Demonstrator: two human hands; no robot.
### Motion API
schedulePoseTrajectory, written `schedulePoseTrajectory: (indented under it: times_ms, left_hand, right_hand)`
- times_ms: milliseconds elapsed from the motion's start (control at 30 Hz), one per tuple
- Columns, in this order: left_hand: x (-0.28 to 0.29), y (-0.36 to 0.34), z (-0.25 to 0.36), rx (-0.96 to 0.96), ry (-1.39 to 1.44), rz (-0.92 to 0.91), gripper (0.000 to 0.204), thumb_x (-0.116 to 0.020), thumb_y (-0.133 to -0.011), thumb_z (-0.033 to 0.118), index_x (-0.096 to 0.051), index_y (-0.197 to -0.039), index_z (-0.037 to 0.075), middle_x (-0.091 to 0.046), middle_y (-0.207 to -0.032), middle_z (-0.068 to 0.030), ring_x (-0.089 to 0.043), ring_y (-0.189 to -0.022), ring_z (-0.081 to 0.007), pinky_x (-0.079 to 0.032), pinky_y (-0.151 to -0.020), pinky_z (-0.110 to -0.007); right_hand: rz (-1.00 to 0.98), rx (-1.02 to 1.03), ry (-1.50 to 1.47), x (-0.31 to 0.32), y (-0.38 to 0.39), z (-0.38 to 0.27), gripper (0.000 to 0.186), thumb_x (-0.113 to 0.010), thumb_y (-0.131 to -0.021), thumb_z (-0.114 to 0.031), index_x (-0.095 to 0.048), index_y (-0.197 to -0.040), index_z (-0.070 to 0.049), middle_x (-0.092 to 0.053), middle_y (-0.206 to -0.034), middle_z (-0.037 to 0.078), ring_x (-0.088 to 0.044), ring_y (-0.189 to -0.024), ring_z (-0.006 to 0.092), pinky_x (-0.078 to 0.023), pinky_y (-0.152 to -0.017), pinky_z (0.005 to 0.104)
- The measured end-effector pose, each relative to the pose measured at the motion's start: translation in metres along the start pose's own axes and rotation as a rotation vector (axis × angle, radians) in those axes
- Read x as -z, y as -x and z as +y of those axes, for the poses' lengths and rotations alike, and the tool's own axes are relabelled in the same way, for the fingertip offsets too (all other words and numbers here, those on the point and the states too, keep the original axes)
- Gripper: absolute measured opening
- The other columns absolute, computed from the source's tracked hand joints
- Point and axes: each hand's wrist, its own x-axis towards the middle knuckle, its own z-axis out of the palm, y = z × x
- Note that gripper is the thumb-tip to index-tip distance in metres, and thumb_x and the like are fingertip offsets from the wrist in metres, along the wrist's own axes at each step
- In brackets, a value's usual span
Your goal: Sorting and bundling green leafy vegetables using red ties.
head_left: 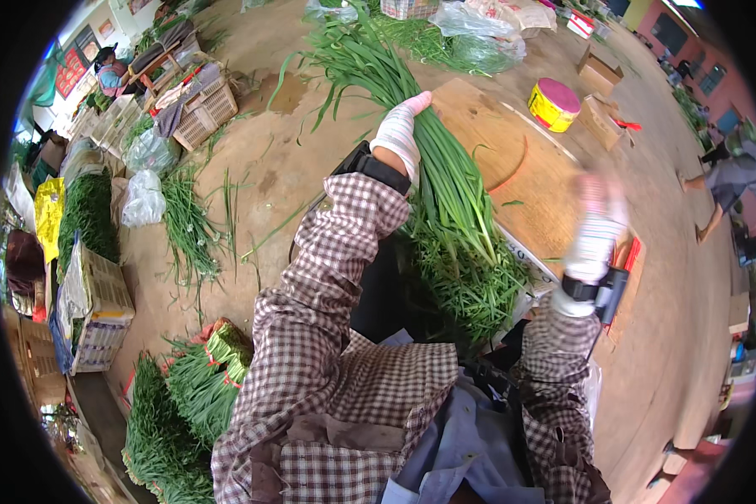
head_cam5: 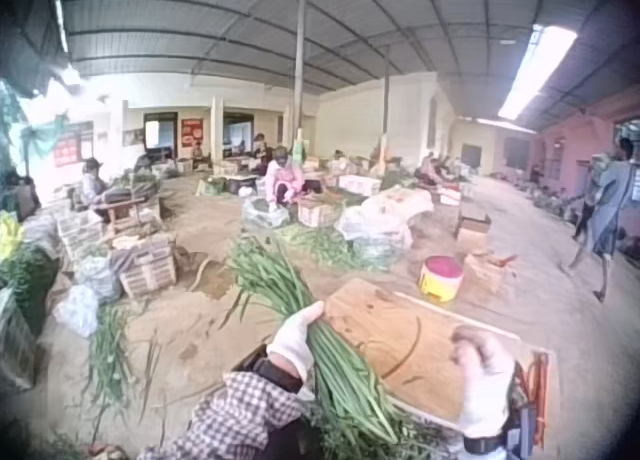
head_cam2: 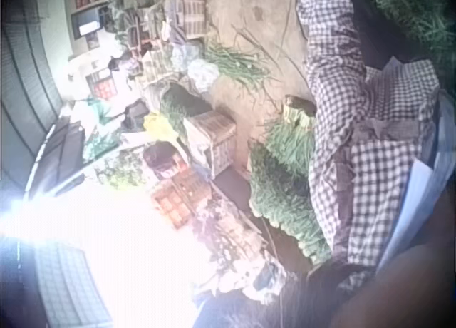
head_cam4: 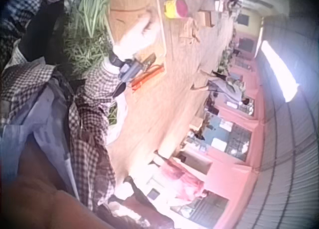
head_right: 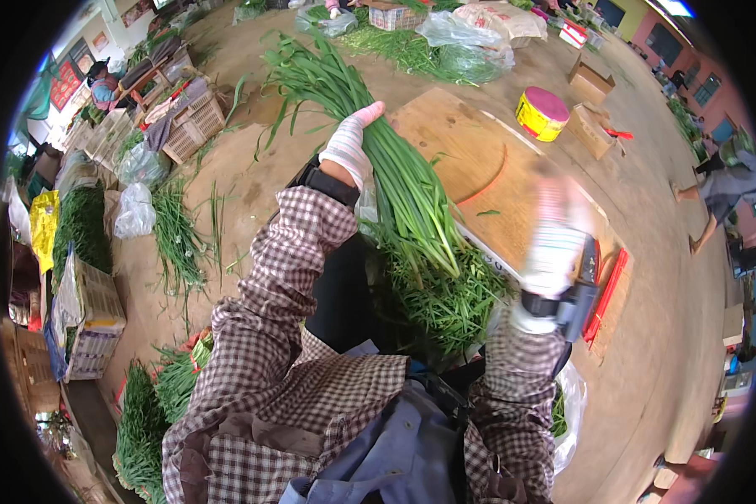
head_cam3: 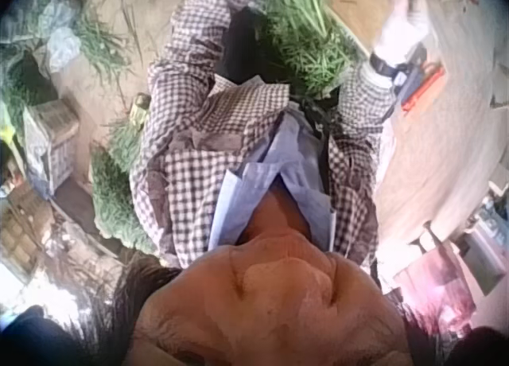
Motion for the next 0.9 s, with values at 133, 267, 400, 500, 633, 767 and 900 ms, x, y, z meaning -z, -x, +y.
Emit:
schedulePoseTrajectory:
  times_ms: [133,267,400,500,633,767,900]
  left_hand:
    - [-0.015,0.009,-0.007,-0.050,-0.004,-0.057,0.017,-0.069,-0.078,0.019,-0.059,-0.087,0.007,-0.061,-0.078,-0.0070,-0.059,-0.072,-0.0239,-0.050,-0.066,-0.039]
    - [-0.022,0.018,-0.008,-0.028,-0.058,-0.090,0.018,-0.068,-0.079,0.021,-0.059,-0.087,0.007,-0.062,-0.079,-0.0067,-0.059,-0.072,-0.0218,-0.049,-0.067,-0.036]
    - [-0.023,0.022,-0.010,0.083,-0.123,-0.111,0.019,-0.069,-0.079,0.021,-0.060,-0.089,0.007,-0.063,-0.080,-0.0063,-0.060,-0.073,-0.0216,-0.050,-0.068,-0.036]
    - [-0.019,0.022,-0.013,0.056,-0.147,-0.097,0.018,-0.069,-0.079,0.019,-0.060,-0.089,0.007,-0.063,-0.082,-0.0060,-0.061,-0.075,-0.0221,-0.052,-0.069,-0.037]
    - [-0.010,0.022,-0.010,0.079,-0.108,-0.129,0.019,-0.069,-0.078,0.016,-0.060,-0.091,0.007,-0.063,-0.084,-0.0064,-0.061,-0.075,-0.0228,-0.053,-0.069,-0.040]
    - [-0.008,0.024,-0.005,0.075,0.002,-0.100,0.019,-0.069,-0.077,0.017,-0.061,-0.091,0.007,-0.064,-0.084,-0.0061,-0.061,-0.074,-0.0229,-0.052,-0.070,-0.039]
    - [-0.021,0.027,-0.010,0.077,-0.068,-0.101,0.019,-0.069,-0.077,0.018,-0.063,-0.091,0.008,-0.065,-0.085,-0.0055,-0.062,-0.075,-0.0218,-0.051,-0.069,-0.036]
  right_hand:
    - [-0.588,0.419,0.509,-0.035,0.018,0.025,0.017,-0.064,-0.076,-0.010,-0.066,-0.093,-0.011,-0.063,-0.086,0.008,-0.061,-0.076,0.0275,-0.049,-0.068,0.0347]
    - [-0.657,0.546,0.973,-0.047,0.023,0.035,0.020,-0.065,-0.074,-0.019,-0.064,-0.094,-0.014,-0.059,-0.080,0.007,-0.060,-0.074,0.0277,-0.048,-0.065,0.0398]
    - [-0.768,0.348,0.891,-0.054,0.008,0.021,0.012,-0.066,-0.075,-0.023,-0.064,-0.083,-0.013,-0.061,-0.077,0.008,-0.061,-0.074,0.0268,-0.049,-0.065,0.0376]
    - [-0.468,0.398,0.590,-0.042,-0.017,-0.001,0.009,-0.066,-0.077,-0.018,-0.063,-0.080,-0.010,-0.061,-0.076,0.009,-0.061,-0.069,0.0276,-0.048,-0.062,0.0348]
    - [-0.355,0.508,0.521,-0.009,-0.039,-0.037,0.008,-0.064,-0.077,-0.008,-0.061,-0.083,-0.005,-0.061,-0.080,0.007,-0.059,-0.071,0.0220,-0.046,-0.066,0.0320]
    - [-0.361,0.329,0.117,0.009,-0.018,-0.038,0.007,-0.062,-0.078,-0.003,-0.060,-0.084,-0.004,-0.061,-0.083,0.005,-0.056,-0.075,0.0159,-0.044,-0.067,0.0283]
    - [-0.672,0.557,0.717,-0.029,0.013,0.018,0.012,-0.061,-0.080,-0.020,-0.062,-0.092,-0.015,-0.060,-0.081,0.005,-0.060,-0.073,0.0260,-0.048,-0.063,0.0376]
